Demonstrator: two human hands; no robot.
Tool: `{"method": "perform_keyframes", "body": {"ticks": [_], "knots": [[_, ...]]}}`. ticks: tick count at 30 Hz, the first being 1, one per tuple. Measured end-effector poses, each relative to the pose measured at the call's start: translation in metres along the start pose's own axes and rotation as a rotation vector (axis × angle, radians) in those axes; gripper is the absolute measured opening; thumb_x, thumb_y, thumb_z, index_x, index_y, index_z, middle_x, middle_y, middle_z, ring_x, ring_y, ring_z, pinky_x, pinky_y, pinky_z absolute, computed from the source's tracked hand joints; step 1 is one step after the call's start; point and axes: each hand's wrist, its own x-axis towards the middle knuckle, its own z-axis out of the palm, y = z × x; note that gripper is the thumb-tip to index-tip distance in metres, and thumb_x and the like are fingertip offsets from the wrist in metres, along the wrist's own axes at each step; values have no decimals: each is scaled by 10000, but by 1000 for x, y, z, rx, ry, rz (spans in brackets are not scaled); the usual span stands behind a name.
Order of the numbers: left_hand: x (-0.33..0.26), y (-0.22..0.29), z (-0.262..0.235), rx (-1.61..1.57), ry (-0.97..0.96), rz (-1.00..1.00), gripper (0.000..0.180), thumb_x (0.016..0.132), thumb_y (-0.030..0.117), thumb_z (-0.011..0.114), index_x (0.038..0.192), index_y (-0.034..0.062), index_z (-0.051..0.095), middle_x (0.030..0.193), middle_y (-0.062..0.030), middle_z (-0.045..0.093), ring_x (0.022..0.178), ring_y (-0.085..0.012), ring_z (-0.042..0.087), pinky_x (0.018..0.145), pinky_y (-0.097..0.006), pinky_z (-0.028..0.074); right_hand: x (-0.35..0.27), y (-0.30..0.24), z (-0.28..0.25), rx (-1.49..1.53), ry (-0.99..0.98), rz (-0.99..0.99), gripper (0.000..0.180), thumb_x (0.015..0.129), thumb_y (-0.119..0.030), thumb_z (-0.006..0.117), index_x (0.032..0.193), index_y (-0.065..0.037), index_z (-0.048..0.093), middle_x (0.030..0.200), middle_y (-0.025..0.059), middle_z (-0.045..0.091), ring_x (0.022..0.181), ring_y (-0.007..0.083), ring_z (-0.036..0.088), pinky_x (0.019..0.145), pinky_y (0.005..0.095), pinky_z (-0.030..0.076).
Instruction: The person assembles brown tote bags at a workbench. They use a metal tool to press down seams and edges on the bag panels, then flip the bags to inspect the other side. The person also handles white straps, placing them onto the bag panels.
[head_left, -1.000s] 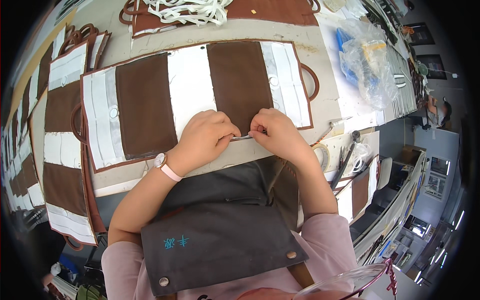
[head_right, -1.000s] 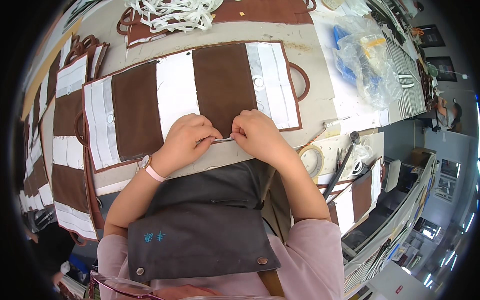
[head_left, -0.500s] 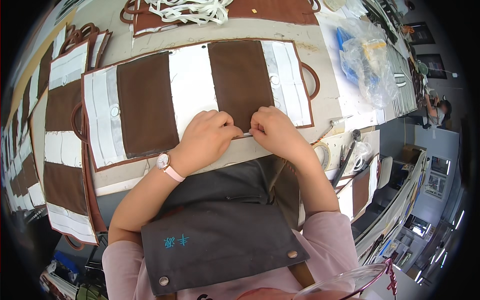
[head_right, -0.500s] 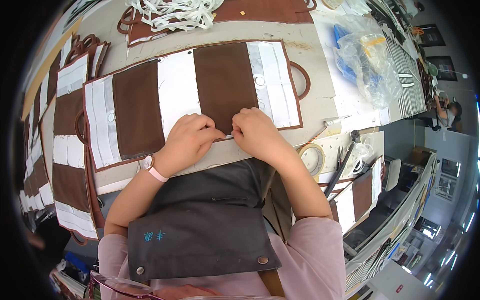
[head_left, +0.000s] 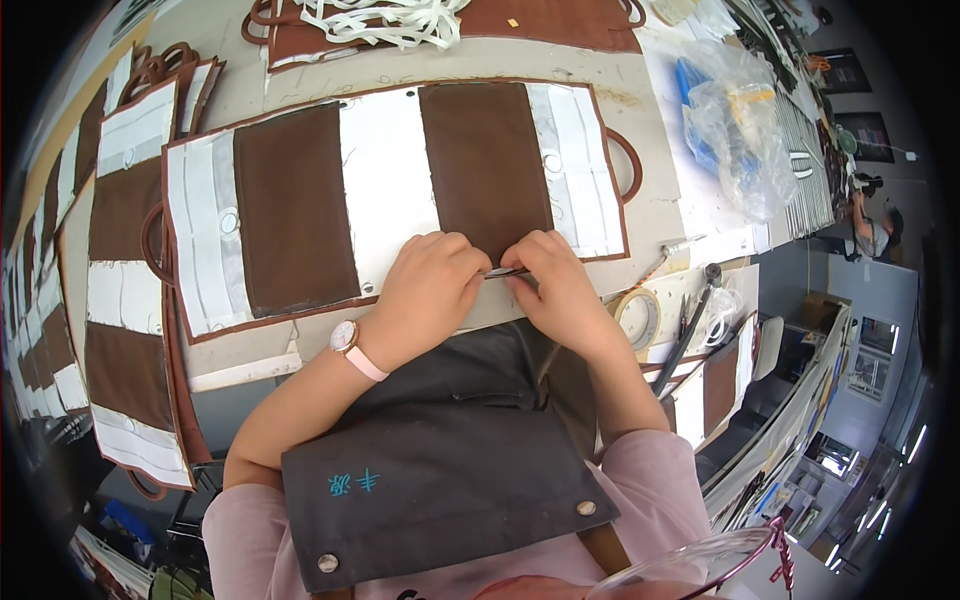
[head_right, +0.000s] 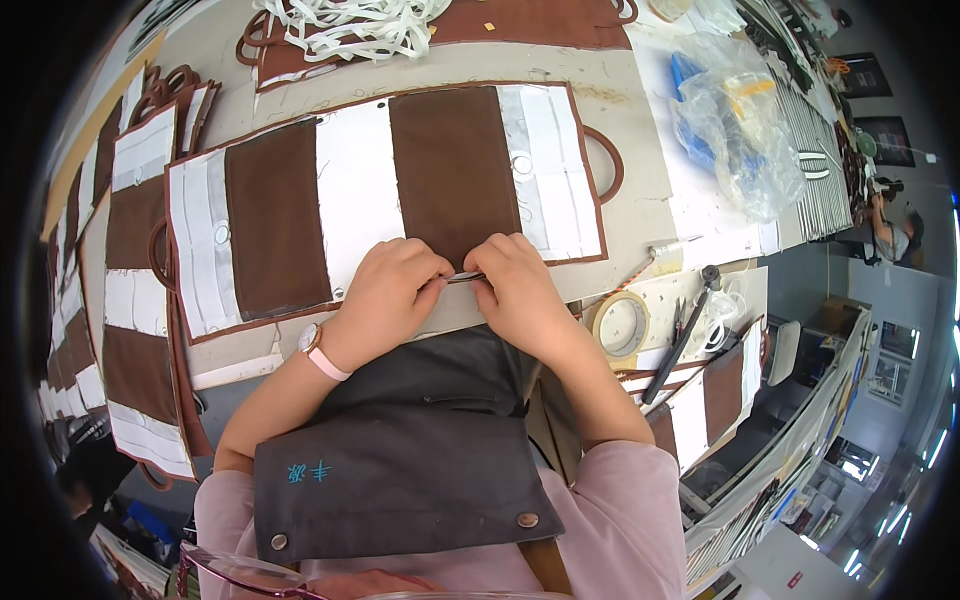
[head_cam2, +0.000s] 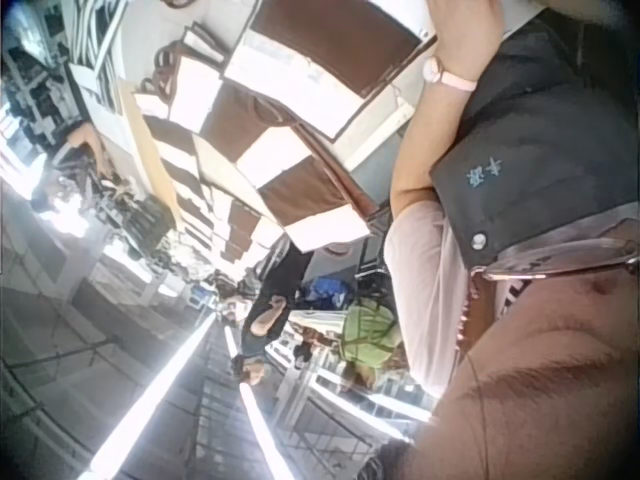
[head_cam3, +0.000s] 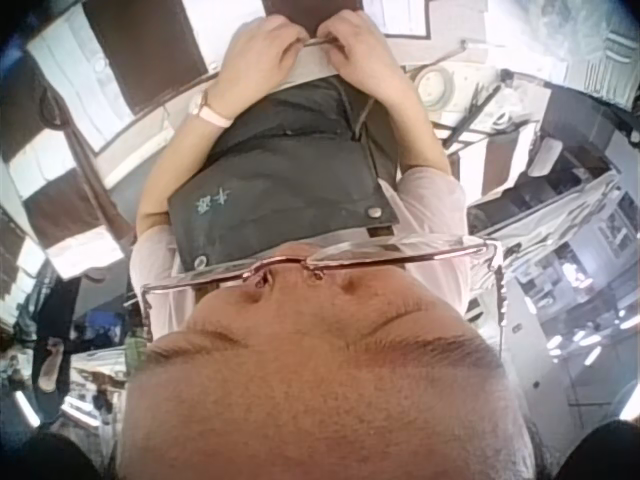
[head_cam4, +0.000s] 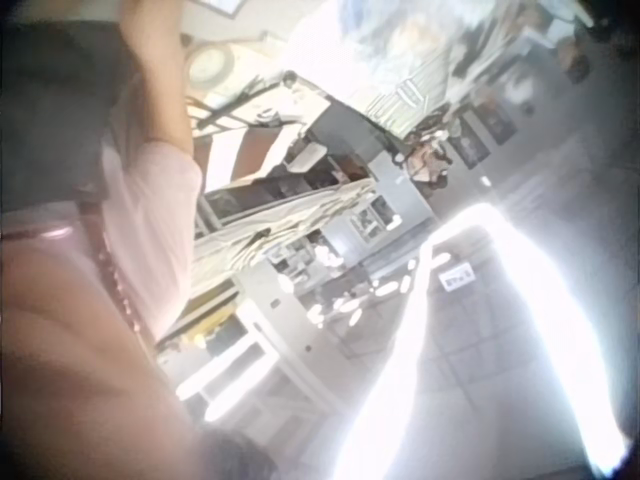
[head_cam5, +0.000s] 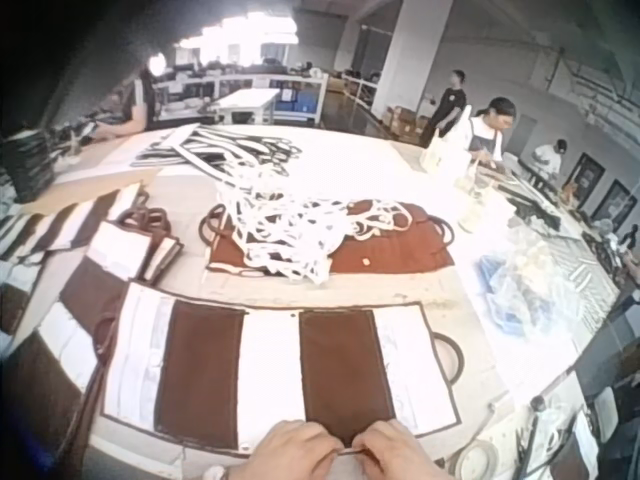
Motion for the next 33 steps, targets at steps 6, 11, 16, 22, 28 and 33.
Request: {"method": "perform_keyframes", "body": {"ticks": [6, 11, 16, 22, 28, 33], "knots": [[1, 4, 3, 83, -25, -11, 87, 819, 35, 681, 903, 56, 676, 865, -87, 631, 833, -304, 603, 784, -413, 477, 3, 1, 2, -19, 2, -13, 181, 764, 57, 657, 915, -30, 608, 901, 96, 572, 887, 300, 521, 777, 391, 454], [0, 3, 8, 79, 70, 50, 55, 818, 27, 655, 859, 63, 660, 814, -82, 598, 788, -285, 590, 746, -399, 480, 4, 1, 2, -10, 24, -9, 151, 775, 51, 648, 887, -36, 596, 872, 96, 569, 864, 298, 520, 762, 394, 446], [1, 5, 3, 43, 5, -9, 58, 822, 24, 668, 877, 44, 670, 851, -97, 640, 826, -308, 610, 772, -420, 493, 10, 5, 6, -52, 29, -15, 111, 783, 42, 629, 843, -35, 578, 824, 92, 557, 835, 294, 517, 755, 398, 442], [11, 5, -5, 73, -114, -67, 36, 829, 41, 641, 851, 45, 670, 809, -109, 642, 784, -314, 625, 731, -419, 504, 12, 4, 6, -64, -1, -11, 71, 794, 26, 599, 820, -38, 585, 832, 115, 572, 823, 333, 526, 767, 429, 441], [20, 10, -4, 140, -165, -90, 36, 829, 53, 635, 818, 44, 669, 775, -112, 625, 756, -305, 628, 705, -409, 509, 13, 7, 4, -36, -15, -17, 64, 791, 25, 594, 789, -38, 584, 817, 120, 568, 813, 328, 532, 751, 424, 445], [14, 12, -1, 184, -126, -42, 54, 851, 67, 640, 848, 45, 690, 783, -114, 627, 750, -313, 627, 709, -415, 511, 15, 9, 3, -70, -36, -42, 66, 804, 30, 589, 814, -36, 588, 829, 117, 566, 835, 324, 536, 757, 420, 448]]}}
